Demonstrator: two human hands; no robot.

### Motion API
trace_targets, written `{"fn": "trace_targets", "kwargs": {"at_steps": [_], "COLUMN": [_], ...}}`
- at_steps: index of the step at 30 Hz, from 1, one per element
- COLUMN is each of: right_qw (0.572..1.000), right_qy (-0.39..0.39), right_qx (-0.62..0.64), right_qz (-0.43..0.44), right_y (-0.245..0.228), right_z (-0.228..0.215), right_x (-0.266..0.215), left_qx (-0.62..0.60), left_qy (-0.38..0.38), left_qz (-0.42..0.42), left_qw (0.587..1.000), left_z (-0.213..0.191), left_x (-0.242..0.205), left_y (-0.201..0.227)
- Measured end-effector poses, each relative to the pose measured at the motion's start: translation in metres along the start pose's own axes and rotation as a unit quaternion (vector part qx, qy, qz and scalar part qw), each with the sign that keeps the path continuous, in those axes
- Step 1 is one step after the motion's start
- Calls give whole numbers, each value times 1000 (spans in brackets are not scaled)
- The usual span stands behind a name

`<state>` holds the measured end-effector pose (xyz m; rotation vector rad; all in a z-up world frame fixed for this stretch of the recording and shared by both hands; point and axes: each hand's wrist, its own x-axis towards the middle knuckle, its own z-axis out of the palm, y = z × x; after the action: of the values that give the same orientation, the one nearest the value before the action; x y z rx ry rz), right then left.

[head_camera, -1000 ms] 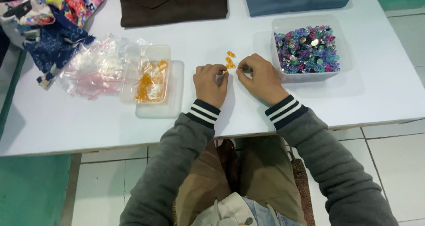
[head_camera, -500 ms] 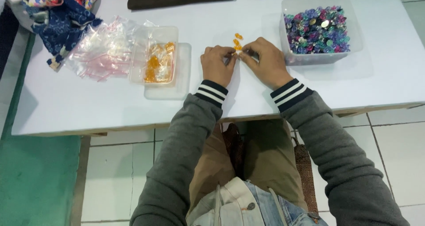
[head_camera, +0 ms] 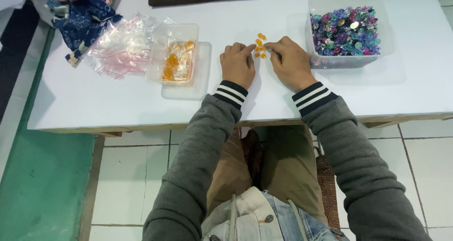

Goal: Sorting different colored buttons from a mixed container and packing them into small plastic bags on a work table.

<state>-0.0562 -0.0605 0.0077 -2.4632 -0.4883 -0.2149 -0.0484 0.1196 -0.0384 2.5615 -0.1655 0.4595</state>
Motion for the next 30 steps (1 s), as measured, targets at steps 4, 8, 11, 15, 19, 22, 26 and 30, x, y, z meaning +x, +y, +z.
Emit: {"fn": "trace_targets", "kwargs": {"at_steps": [4,8,11,15,19,22,26,30], "right_qw": [1000,1000,1000,999,1000,1000,998,999], "right_qy": [-6,4,9,-7,-11,8,11,1], "right_qx": [5,3,-16,-32,-27,-19,-54,-50], "right_qz": [13,12,2,5,3,13,20,15], "right_y": [1,-1,-6,-13,-11,-11,-11,-19], "right_z": [-1,-1,-2,-8,-7,-7,-5,-10], "right_x": [2,5,6,8,8,10,18,18], "left_qx": [0,-15,24,60,51,24,57,86], "left_qy": [-16,-1,-6,-52,-57,-42,-38,-61], "left_qz": [5,-16,1,21,25,21,24,73], "left_qw": [1000,1000,1000,997,997,999,997,992], "left_z": [-1,-2,2,-3,4,8,10,24], "left_x": [2,13,22,25,26,30,40,50], "left_y": [0,-4,-6,0,-5,-8,-4,-12]}}
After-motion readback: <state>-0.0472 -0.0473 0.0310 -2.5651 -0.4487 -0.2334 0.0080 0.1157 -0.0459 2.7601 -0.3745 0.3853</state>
